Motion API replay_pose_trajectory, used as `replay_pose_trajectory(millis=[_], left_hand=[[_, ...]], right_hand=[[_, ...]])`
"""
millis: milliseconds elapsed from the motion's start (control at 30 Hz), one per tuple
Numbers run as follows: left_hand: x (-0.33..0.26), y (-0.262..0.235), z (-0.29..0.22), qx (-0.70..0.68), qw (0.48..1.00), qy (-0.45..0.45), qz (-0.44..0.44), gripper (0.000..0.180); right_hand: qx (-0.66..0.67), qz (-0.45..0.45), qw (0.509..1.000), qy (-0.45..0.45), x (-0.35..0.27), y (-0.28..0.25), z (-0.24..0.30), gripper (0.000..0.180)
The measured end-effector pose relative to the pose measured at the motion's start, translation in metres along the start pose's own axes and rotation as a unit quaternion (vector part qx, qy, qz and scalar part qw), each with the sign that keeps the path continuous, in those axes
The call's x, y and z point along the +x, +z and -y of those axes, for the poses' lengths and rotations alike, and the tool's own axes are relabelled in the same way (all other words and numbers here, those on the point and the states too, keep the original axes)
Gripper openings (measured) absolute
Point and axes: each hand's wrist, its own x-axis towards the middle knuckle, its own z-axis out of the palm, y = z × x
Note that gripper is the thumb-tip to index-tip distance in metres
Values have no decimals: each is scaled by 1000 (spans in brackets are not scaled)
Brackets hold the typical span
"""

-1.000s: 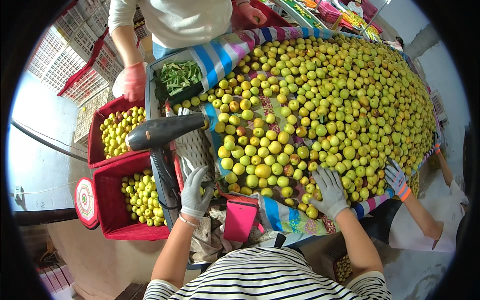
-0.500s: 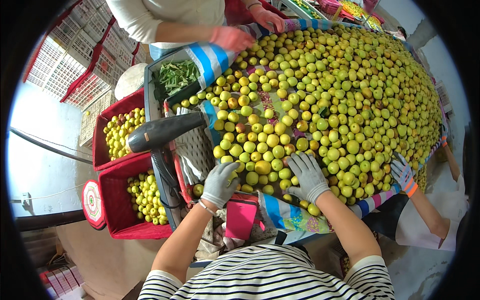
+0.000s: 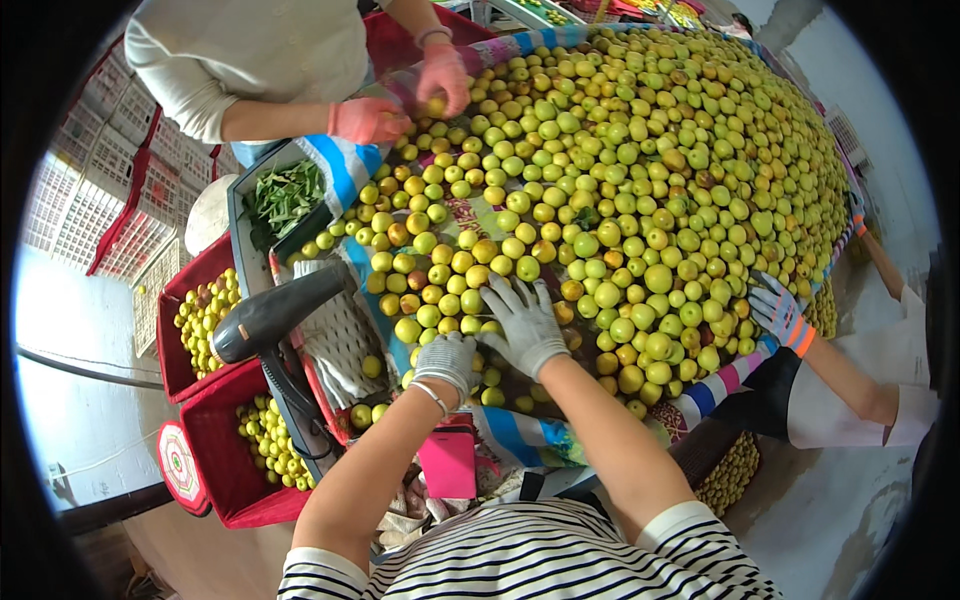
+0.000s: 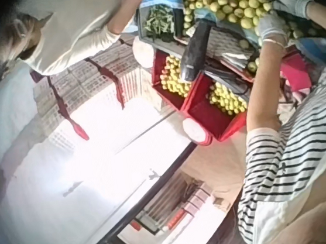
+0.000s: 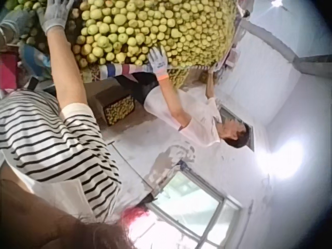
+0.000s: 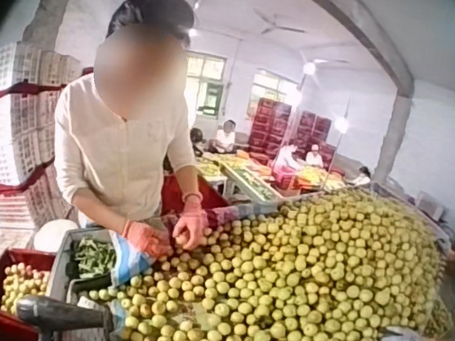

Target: The person picks green plums from a large pile on a table and places them into red bins. They wear gloves and handle the fruit one by one, occasionally moving aside leaves or debris. The task continues throughout the clip with consistent hand movements.

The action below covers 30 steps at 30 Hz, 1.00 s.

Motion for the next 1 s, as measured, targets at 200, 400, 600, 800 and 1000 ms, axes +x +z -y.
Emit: replay_pose_trajectory(millis=[200, 400, 600, 800, 1000], left_hand=[[-11, 14, 30, -144, 978, -35, -146, 65], [-71, 49, 109, -432, 822, -126, -349, 31], [-87, 75, 91, -438, 807, -157, -363, 33], [-83, 77, 78, -416, 815, -149, -375, 30], [-86, 71, 77, -371, 843, -152, -360, 34]], right_hand=[[85, -15, 996, 38, 25, 12, 28, 64], [354, -79, 931, 48, 30, -56, -34, 49], [-50, -119, 968, 215, -12, -63, -151, 58], [92, -143, 947, 272, 4, -44, -136, 64], [22, -140, 965, 220, 8, -11, -87, 67]])
